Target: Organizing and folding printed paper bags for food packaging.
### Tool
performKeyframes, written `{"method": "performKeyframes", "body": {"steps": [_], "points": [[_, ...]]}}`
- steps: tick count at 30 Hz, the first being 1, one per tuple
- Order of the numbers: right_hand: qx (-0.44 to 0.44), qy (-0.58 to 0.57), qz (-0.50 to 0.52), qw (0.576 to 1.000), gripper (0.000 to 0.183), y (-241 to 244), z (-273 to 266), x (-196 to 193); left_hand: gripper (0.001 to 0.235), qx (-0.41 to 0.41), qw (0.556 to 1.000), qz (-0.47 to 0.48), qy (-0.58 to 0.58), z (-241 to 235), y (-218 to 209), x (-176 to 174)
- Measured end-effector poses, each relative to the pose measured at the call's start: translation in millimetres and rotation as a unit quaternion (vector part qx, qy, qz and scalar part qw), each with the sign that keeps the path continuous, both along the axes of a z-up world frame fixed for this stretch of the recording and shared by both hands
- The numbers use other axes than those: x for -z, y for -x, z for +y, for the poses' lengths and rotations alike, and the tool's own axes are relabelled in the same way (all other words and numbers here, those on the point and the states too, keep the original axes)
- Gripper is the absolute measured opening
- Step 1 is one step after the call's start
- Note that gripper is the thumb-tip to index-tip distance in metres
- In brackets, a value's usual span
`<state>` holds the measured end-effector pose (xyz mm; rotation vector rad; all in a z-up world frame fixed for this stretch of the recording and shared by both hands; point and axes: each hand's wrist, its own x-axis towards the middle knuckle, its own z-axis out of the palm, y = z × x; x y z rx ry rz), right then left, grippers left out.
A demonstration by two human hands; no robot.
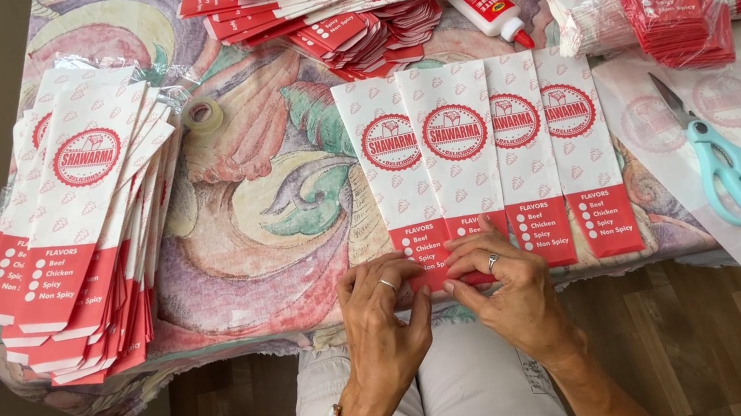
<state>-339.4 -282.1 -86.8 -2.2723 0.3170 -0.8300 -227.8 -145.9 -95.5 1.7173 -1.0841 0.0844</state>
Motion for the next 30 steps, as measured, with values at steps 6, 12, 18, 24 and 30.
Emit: {"method": "performKeyframes", "body": {"steps": [6, 12, 18, 24, 30], "points": [[-0.004, 0.003, 0.004, 1.000, 0.015, -1.6, -2.5, -0.6, 0.019, -0.049, 0.998, -0.023, -0.030, -3.2, 4.2, -4.6], [-0.037, -0.061, 0.035, 0.997, 0.016, 3.4, -8.1, -5.3, 0.022, 0.017, 0.997, 0.052, -0.049, 3.9, -4.8, 8.9], [-0.031, -0.027, -0.015, 0.999, 0.027, 10.7, -6.2, -21.1, 0.024, 0.041, 0.999, -0.019, -0.006, 4.7, -6.1, 4.1], [0.077, 0.094, 0.009, 0.993, 0.023, 28.5, -14.2, 1.2, 0.030, 0.024, 0.996, -0.078, -0.032, 3.5, -2.0, 8.3], [0.069, 0.129, -0.001, 0.989, 0.025, 25.7, -13.9, 8.6, 0.034, 0.015, 0.995, -0.095, -0.025, 1.9, -2.8, 2.6]]}}
